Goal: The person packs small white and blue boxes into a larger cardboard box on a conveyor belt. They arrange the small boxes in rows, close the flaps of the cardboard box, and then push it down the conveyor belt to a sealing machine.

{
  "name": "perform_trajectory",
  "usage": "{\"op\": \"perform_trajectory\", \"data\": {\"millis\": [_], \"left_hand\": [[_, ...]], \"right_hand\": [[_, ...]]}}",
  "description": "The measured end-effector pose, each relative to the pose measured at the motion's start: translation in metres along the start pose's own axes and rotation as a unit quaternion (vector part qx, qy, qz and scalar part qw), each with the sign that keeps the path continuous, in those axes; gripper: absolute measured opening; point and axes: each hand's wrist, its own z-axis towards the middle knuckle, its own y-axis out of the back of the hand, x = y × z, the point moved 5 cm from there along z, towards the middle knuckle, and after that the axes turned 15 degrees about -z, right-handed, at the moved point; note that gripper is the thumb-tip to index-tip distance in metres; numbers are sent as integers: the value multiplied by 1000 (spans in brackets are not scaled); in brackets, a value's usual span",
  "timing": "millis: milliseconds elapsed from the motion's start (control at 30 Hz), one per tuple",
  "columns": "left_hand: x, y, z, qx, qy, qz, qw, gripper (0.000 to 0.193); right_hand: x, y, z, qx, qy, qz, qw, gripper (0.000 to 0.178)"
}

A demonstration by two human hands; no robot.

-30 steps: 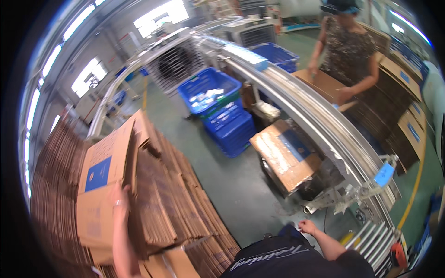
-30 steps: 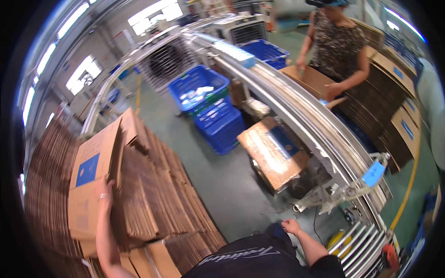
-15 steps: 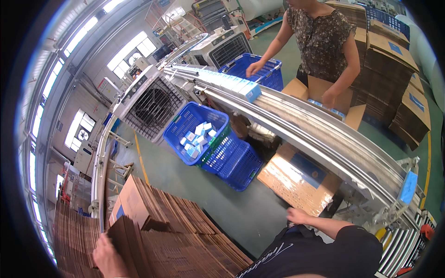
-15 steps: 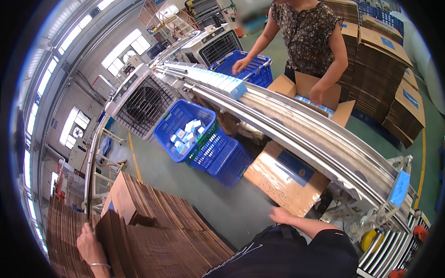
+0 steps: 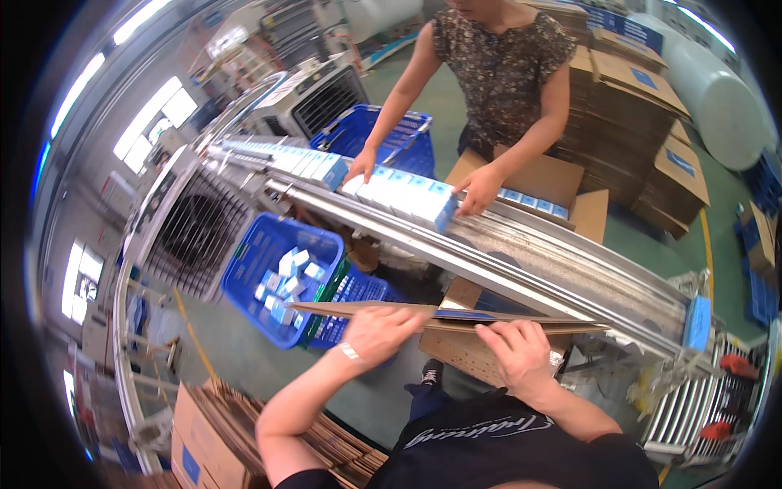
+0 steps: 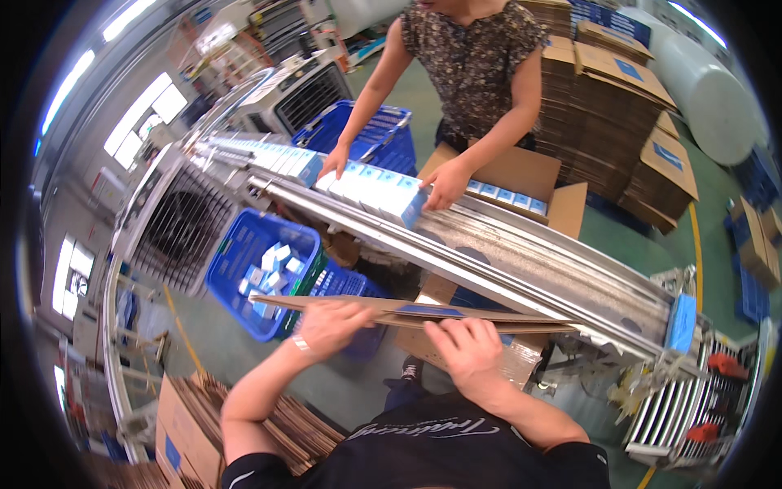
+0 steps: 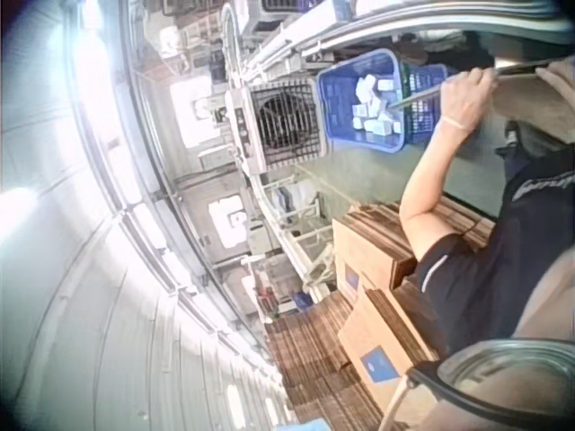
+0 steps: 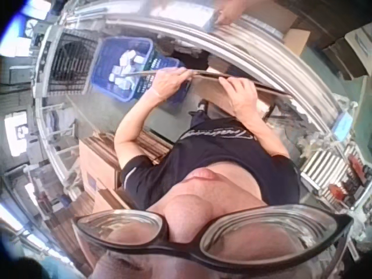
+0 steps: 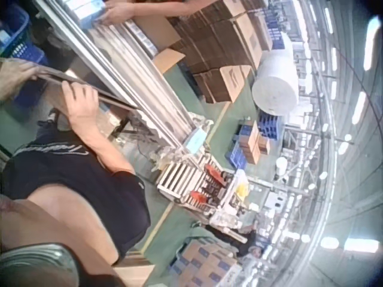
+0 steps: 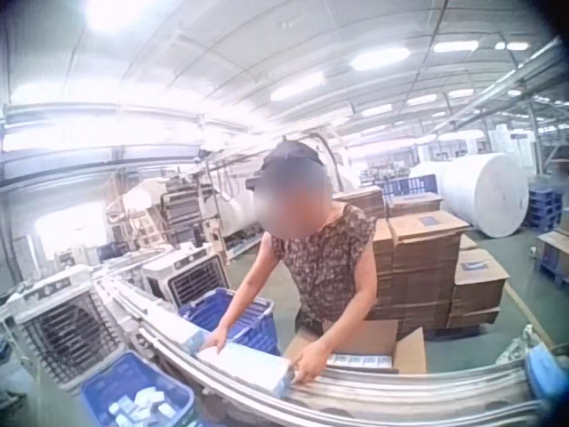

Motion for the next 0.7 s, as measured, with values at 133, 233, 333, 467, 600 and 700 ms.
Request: {"op": "perform_trajectory", "data": {"millis": [133,233,333,467,600,700], "left_hand": [[68,-76,49,48,-33,-123,991,20],[98,-66,76,144,-57,-148,977,45],[133,-64,91,217,-51,-195,955,46],[115,-63,108,274,-167,21,947,34],[99,-29,125,173,-309,-8,935,24],[158,-42,158,77,-163,-160,971,30]], "right_hand": [[6,-56,-3,28,-105,-122,987,36],[24,-82,4,16,-147,-147,978,39],[55,-85,9,3,-140,-164,976,37],[69,-79,-18,52,-156,-148,975,23],[83,-36,-34,110,-108,-176,972,20],[87,26,-48,194,-139,-217,946,19]]}}
